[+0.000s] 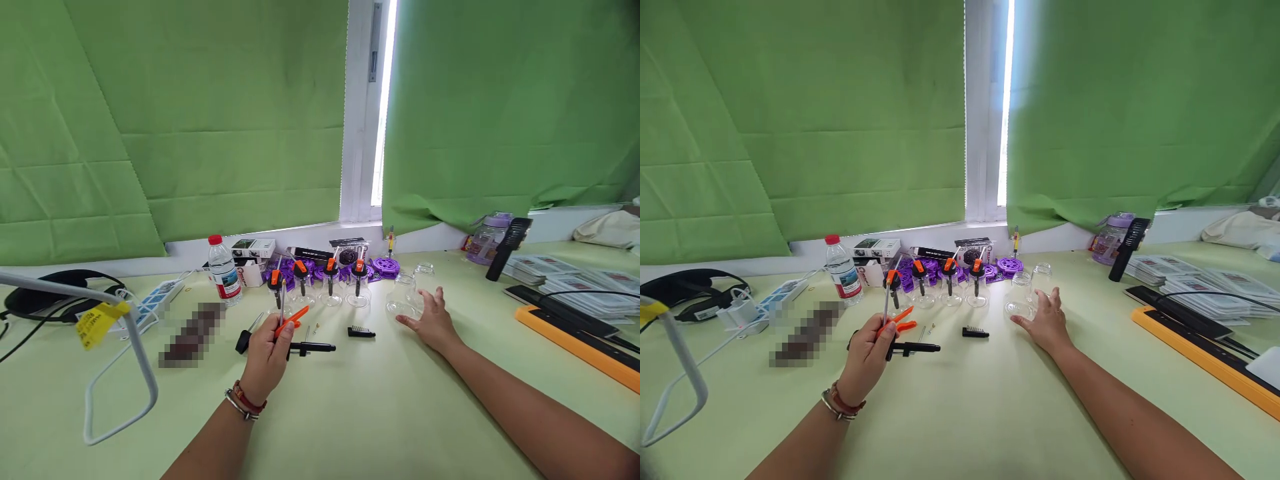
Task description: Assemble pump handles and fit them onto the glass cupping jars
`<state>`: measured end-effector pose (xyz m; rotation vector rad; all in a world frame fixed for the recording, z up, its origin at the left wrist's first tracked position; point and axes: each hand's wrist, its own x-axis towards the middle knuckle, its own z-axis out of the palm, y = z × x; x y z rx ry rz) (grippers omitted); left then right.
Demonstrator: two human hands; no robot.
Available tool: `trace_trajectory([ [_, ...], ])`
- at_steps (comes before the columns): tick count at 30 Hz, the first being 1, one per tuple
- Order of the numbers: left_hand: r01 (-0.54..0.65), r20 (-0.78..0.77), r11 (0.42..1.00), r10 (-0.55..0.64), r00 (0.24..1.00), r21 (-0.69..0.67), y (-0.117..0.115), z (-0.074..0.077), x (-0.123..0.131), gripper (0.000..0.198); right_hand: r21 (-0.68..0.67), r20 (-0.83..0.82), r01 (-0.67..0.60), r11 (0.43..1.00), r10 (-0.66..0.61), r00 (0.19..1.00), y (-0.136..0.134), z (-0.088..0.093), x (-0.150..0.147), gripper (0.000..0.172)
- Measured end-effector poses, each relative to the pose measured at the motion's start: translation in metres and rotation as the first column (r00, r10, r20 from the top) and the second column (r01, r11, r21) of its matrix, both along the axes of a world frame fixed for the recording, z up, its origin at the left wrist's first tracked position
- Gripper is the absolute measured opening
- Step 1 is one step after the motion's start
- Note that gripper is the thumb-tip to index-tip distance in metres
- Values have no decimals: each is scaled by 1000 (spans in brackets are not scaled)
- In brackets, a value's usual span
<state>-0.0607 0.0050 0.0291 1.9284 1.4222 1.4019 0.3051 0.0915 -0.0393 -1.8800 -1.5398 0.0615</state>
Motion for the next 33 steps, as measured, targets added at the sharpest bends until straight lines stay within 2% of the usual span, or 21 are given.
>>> trace_trajectory([
  [2,12,12,1000,-12,1000,-15,0,0,1,27,162,26,-27,986,23,999,-11,12,-13,80],
  [5,41,24,999,-40,999,-35,-1,1,3,29,354,26,-248,902,255,967,-37,41,-51,60],
  [6,61,25,997,-59,998,-48,-1,1,4,30,355,-13,-338,872,366,930,-45,51,-67,53],
  [8,139,8,985,-139,990,-98,-3,4,5,33,221,-185,-525,822,563,805,-60,70,-101,43],
  [10,270,-36,945,-281,959,-185,-3,7,5,35,100,-409,-654,750,630,660,-68,83,-131,41],
  [12,384,-70,880,-418,906,-281,-3,10,3,37,18,-610,-710,704,570,550,-69,88,-153,46],
  [14,430,-70,833,-481,874,-349,-2,11,0,39,-45,-731,-708,705,459,504,-65,88,-167,45],
  [18,413,-53,812,-474,879,-412,3,11,-8,38,-104,-866,-712,694,289,409,-52,79,-178,41],
  [21,403,-23,792,-464,885,-459,6,10,-14,37,-90,-913,-731,677,237,332,-42,72,-182,40],
  [24,400,64,757,-432,900,-516,9,9,-16,37,-14,-882,-727,687,334,333,-33,67,-184,30],
  [27,408,168,723,-382,909,-558,12,7,-16,36,54,-834,-759,648,447,323,-26,65,-184,21],
  [30,412,207,715,-361,909,-565,15,3,-17,36,6,-844,-782,624,422,330,-21,62,-184,26],
  [33,414,201,711,-368,908,-569,17,-2,-18,36,-67,-846,-739,671,354,398,-17,57,-185,35],
])
